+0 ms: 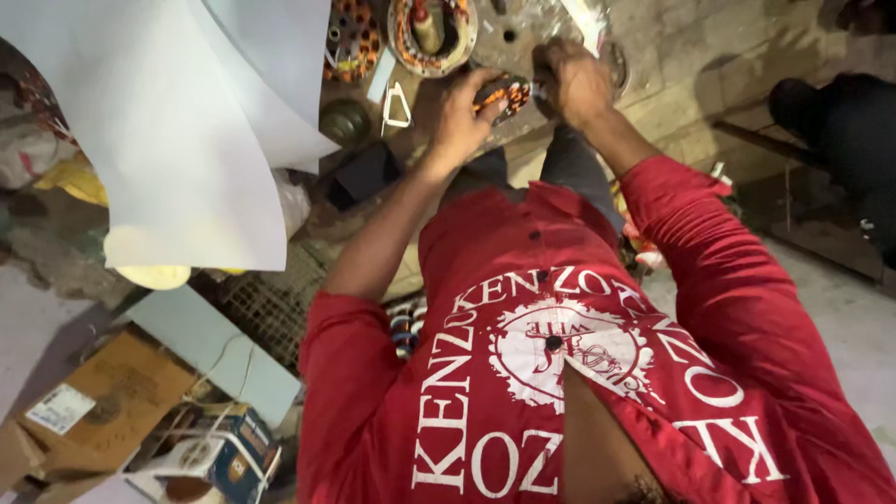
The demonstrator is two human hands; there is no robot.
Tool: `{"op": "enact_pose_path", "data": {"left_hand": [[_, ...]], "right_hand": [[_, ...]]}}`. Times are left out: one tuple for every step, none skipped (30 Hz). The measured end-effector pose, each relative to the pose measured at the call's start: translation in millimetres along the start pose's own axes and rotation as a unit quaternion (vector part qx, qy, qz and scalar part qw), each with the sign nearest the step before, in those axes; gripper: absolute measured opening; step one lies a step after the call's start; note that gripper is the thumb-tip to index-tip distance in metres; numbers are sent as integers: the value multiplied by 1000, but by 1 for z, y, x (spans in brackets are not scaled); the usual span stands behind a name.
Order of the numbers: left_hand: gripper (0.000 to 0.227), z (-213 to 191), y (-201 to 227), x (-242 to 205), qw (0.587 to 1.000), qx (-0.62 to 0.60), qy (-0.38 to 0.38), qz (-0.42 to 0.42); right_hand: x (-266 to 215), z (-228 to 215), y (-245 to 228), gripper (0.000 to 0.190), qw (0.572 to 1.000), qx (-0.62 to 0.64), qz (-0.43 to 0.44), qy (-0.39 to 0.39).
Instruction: The person is assembling small electrical components, likely motor parts, by hand. They repeatedly pick up small white pieces, place them into a circular copper-wound component, and use a tool to press or secure them. The process is repetitive and involves handling multiple similar components.
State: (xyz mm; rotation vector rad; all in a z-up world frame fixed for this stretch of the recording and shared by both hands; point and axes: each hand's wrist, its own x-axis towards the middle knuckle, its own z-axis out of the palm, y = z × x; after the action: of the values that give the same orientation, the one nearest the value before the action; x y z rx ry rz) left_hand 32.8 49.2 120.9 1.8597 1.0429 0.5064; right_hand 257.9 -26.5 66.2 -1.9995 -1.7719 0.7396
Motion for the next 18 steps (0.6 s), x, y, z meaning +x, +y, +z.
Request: {"op": "enact_pose_path", "data": {"left_hand": [[52, -4, 11, -2, 998, 16, 32, 41], [57, -9, 22, -3, 994, 31, 65, 83], [56, -12, 33, -1, 992, 28, 67, 103], [55, -15, 43, 2, 990, 26, 69, 124], [54, -18, 50, 3, 988, 25, 70, 138], [47, -17, 55, 10, 988, -6, 54, 147], [39, -15, 57, 11, 987, -36, 32, 151], [32, -11, 56, 13, 986, -65, 10, 155], [25, -8, 52, 13, 983, -121, 5, 140], [18, -4, 47, 12, 977, -176, 0, 125], [12, 0, 43, 14, 967, -230, -3, 112], [12, 2, 39, 13, 963, -266, 19, 40], [13, 6, 35, 15, 951, -305, 40, -28], [14, 7, 33, 14, 933, -342, 58, -96], [14, 8, 31, 18, 908, -401, 59, -105], [15, 10, 31, 23, 879, -459, 57, -113], [15, 6, 29, 22, 851, -507, 57, -127], [18, 6, 27, 28, 842, -522, 56, -126]], "right_hand": [[2, -6, -3, 26, 1000, 1, 10, -10], [0, -12, -9, 21, 990, 129, 55, 2], [-1, -21, -15, 17, 963, 253, 92, 14], [-2, -32, -19, 13, 919, 374, 126, 25], [-4, -42, -26, 11, 868, 472, 154, -27], [-5, -54, -29, 10, 803, 562, 180, -81], [-10, -59, -34, 10, 721, 647, 208, -135], [-10, -62, -35, 13, 697, 674, 200, -141], [-13, -61, -35, 16, 671, 701, 193, -142], [-15, -56, -33, 20, 644, 728, 185, -142], [-13, -54, -26, 24, 720, 659, 185, -112], [-12, -49, -19, 28, 787, 583, 183, -81], [-13, -46, -7, 33, 849, 495, 180, -44], [-19, -39, 1, 37, 950, 274, 152, -13], [-17, -35, 12, 41, 993, 32, 111, 20], [-13, -36, 27, 46, 974, -212, 68, 54], [-11, -30, 36, 61, 977, -195, 83, 12], [-4, -27, 47, 77, 979, -178, 98, -29]]}}
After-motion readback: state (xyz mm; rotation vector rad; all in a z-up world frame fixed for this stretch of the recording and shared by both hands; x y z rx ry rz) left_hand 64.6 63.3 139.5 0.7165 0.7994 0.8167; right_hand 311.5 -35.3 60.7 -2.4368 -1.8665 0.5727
